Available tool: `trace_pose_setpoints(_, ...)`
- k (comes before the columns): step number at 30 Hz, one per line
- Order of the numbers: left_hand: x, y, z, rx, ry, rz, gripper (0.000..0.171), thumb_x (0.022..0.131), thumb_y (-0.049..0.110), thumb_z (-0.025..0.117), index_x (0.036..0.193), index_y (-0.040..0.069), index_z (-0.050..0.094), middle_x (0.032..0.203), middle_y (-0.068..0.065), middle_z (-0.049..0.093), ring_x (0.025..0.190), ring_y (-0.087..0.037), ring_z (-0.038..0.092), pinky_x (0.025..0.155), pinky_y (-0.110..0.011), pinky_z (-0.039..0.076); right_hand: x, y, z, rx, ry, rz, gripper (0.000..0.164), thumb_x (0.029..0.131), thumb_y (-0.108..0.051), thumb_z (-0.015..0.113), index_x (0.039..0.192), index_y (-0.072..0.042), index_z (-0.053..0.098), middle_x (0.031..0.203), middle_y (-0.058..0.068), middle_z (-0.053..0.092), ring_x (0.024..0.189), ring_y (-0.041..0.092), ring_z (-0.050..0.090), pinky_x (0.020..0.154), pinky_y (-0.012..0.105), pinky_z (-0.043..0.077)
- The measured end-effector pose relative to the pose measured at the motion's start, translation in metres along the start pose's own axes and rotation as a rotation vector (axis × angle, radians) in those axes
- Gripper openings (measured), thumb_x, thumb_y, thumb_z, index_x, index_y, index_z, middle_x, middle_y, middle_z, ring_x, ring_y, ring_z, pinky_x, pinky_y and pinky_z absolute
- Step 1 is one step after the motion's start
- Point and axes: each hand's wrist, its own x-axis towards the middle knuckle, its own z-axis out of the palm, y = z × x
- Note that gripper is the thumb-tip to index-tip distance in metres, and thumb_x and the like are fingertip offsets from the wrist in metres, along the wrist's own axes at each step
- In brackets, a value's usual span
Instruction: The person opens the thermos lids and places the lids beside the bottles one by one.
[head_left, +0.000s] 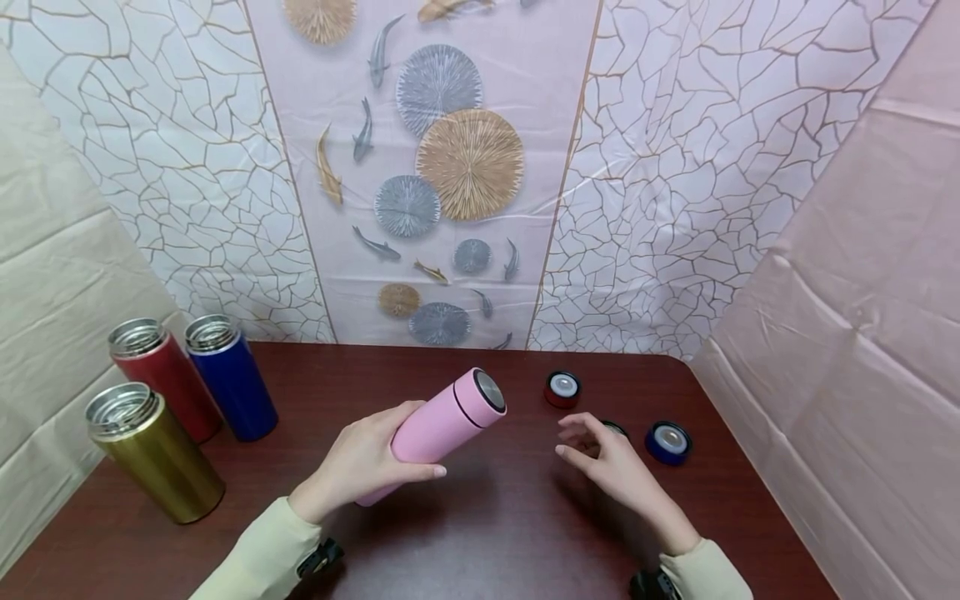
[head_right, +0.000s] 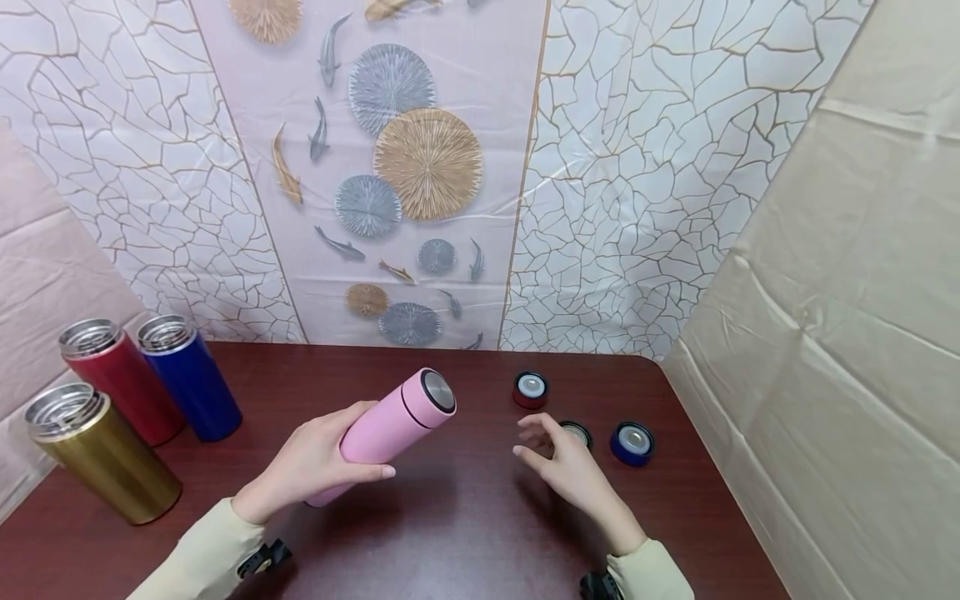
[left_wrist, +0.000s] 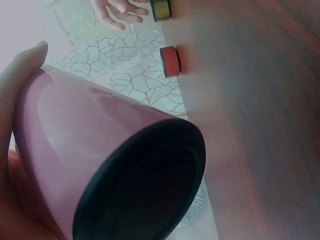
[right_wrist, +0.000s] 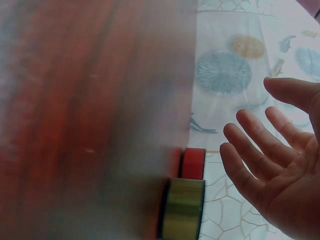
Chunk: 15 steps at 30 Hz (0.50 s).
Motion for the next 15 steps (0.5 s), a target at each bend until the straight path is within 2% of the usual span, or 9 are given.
trace_pose_setpoints(5,-0.003,0.000,0.002,0.014,0.002,0.005,0.079,0.065,0.080,0.074,0.131,0.038,0.060,0.104,0.017,0.067,0.083,-0.001,0.060,0.068,-0.031,0.050,0.000,-0.010,-0.007,-0.017,0.022,-0.035,0.034,0.094,-0.026,0.073,0.125,-0.020,0.059,0.112,0.001,0.069,0.096,0.013,0.065,0.081,0.034,0.052)
trace_pose_setpoints(12,-0.003,0.000,0.002,0.012,-0.003,0.020,0.079,0.066,0.080,0.074,0.132,0.038,0.060,0.107,0.018,0.067,0.085,0.000,0.060,0.070,-0.030,0.051,-0.002,-0.024,-0.015,-0.044,0.056,-0.118,0.038,0.093,-0.026,0.075,0.127,-0.021,0.058,0.111,-0.005,0.068,0.096,0.013,0.065,0.084,0.047,0.053)
trace_pose_setpoints(15,-0.003,0.001,0.001,0.013,-0.006,0.020,0.079,0.066,0.080,0.074,0.131,0.038,0.060,0.108,0.018,0.067,0.085,0.000,0.060,0.070,-0.030,0.051,-0.004,-0.032,-0.018,-0.051,0.061,-0.137,0.040,0.093,-0.029,0.075,0.128,-0.023,0.057,0.113,-0.006,0.068,0.097,0.012,0.066,0.085,0.046,0.054)
